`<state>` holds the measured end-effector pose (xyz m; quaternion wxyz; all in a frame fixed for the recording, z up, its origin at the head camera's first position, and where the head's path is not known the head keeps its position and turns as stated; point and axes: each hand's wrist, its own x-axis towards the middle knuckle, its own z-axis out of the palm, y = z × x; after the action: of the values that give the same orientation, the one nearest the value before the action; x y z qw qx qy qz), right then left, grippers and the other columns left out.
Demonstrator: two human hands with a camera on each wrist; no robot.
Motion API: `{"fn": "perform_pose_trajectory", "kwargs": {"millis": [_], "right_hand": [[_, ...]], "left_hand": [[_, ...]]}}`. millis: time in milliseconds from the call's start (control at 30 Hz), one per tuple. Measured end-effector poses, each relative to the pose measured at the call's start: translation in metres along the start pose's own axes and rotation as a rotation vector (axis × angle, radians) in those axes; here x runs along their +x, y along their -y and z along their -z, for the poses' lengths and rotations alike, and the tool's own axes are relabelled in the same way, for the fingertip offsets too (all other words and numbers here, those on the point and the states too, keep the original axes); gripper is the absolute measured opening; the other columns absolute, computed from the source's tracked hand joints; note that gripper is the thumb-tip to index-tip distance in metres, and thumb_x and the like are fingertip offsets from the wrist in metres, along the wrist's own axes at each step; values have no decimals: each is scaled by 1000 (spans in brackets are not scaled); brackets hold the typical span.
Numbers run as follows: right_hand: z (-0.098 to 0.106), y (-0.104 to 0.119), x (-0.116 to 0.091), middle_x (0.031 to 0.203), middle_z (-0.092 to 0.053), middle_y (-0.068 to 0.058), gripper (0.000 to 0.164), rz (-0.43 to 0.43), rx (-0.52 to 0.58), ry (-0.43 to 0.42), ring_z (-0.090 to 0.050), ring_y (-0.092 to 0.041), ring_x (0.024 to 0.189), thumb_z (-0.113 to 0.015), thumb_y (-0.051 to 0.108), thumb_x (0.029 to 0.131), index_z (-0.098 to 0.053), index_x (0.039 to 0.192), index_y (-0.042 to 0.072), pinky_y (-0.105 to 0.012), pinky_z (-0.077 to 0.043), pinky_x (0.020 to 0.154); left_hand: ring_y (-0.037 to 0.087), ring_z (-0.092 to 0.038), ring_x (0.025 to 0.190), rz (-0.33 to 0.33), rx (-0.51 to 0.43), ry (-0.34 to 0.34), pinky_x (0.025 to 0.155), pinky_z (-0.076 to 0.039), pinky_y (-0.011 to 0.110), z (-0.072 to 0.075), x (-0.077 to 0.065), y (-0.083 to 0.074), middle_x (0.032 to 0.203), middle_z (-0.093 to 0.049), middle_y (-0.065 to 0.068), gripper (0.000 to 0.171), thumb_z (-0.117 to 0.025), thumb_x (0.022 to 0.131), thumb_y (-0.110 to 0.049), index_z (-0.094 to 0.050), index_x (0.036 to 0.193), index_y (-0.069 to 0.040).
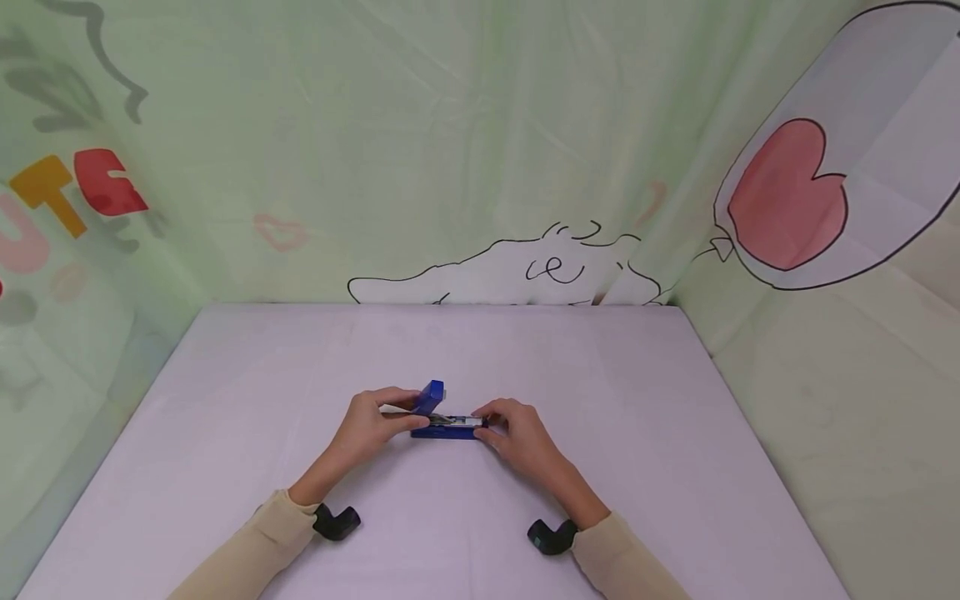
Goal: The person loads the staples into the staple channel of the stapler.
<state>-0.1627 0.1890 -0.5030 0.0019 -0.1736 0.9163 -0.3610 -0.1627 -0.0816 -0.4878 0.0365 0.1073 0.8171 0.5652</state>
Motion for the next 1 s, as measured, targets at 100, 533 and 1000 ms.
{"fn": "perform_pose_trajectory", "kwargs": {"millis": [100, 533, 1000], "right_hand": [[0, 0, 0, 103, -78, 0, 22, 1, 4, 0, -64, -11, 90, -83, 9, 90, -79, 111, 14, -27, -54, 80], [0, 1, 1, 103, -78, 2, 23, -13, 0, 2, -63, -11, 91, -84, 11, 90, -80, 112, 16, -25, -54, 81], [0, -1, 1, 106, -78, 0, 23, -23, -2, 15, -64, -11, 93, -84, 11, 91, -79, 113, 16, -25, -54, 81]], "left_hand": [[25, -75, 114, -2, 8, 3, 92, -62, 28, 0, 0, 0, 121, -79, 9, 38, -89, 86, -18, -80, 122, -12], [23, -78, 106, 10, 70, -28, 88, -63, 30, -6, 2, -1, 120, -81, 7, 38, -92, 83, -25, -82, 120, -16], [22, -77, 108, 16, 136, -12, 88, -63, 34, -8, 3, -1, 124, -80, 4, 40, -92, 83, -29, -82, 120, -20]]}}
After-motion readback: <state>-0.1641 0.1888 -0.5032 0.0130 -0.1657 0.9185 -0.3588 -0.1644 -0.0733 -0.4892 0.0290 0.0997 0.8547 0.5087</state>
